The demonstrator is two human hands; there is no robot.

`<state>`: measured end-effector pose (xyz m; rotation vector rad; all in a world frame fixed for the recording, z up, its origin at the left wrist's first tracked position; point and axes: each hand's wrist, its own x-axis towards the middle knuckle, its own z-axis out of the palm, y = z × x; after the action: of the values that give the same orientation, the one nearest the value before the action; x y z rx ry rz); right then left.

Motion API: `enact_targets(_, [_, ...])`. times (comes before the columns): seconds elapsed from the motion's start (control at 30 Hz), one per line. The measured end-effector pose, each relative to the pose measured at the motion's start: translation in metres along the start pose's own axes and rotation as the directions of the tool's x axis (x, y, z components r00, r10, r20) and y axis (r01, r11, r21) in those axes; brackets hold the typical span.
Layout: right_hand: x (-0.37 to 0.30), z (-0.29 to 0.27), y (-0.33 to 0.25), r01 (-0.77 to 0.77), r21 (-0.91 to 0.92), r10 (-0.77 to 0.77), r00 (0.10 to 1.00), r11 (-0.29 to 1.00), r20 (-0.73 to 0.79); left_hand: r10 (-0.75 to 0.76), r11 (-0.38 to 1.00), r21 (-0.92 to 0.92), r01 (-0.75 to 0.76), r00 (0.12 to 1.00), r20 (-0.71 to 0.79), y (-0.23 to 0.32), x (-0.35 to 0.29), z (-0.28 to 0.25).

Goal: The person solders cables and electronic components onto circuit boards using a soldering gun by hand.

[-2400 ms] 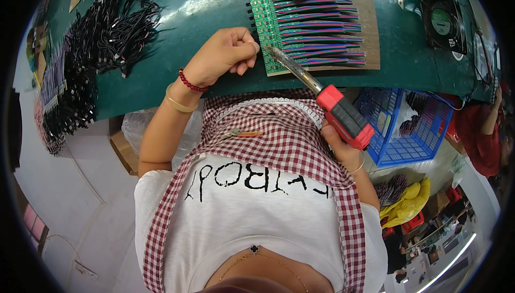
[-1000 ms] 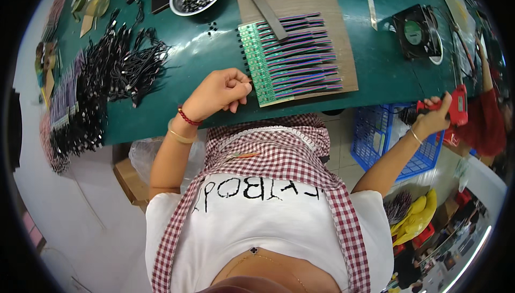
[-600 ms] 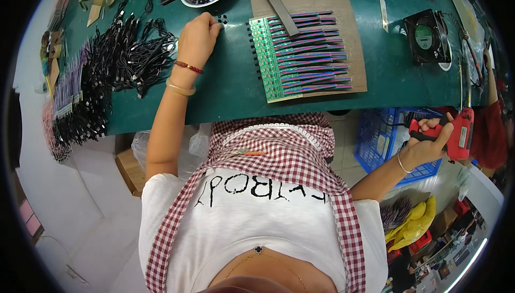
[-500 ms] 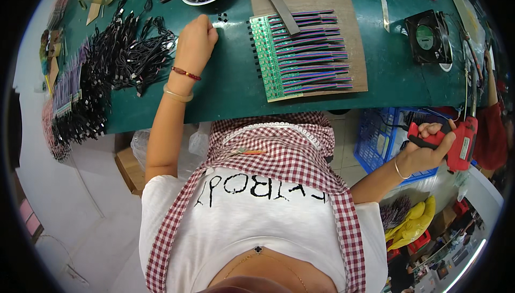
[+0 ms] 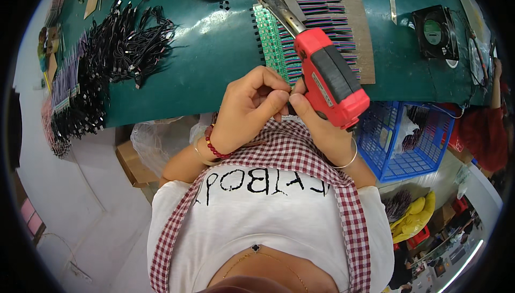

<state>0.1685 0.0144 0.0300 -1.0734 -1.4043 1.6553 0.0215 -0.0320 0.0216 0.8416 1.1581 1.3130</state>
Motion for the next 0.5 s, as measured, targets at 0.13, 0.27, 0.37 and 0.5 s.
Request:
enact_targets(0.13, [0.000, -0.005, 0.000, 0.016, -0.125, 0.002, 0.989, 0.992, 0.145, -0.060, 0.996, 0.063, 0.058, 0.998, 0.035, 0.010, -0.004, -0.005])
enact_targets(0.27, [-0.003, -0.003, 0.006, -0.007, -0.242, 0.039, 0.991, 0.970, 0.131, -0.118, 0.923, 0.378, 0.069, 0.987, 0.109, 0.013, -0.001, -0.017])
enact_targets(0.37, [-0.004, -0.002, 0.006, -0.096, -0.200, 0.122, 0.985, 0.975, 0.121, -0.067, 0.883, 0.468, -0.016, 0.985, 0.160, 0.009, 0.001, -0.022])
enact_targets(0.5, [-0.007, -0.003, 0.011, -0.066, -0.196, 0.085, 0.992, 0.978, 0.092, -0.105, 0.881, 0.473, -0.014, 0.969, 0.223, 0.007, 0.004, -0.029])
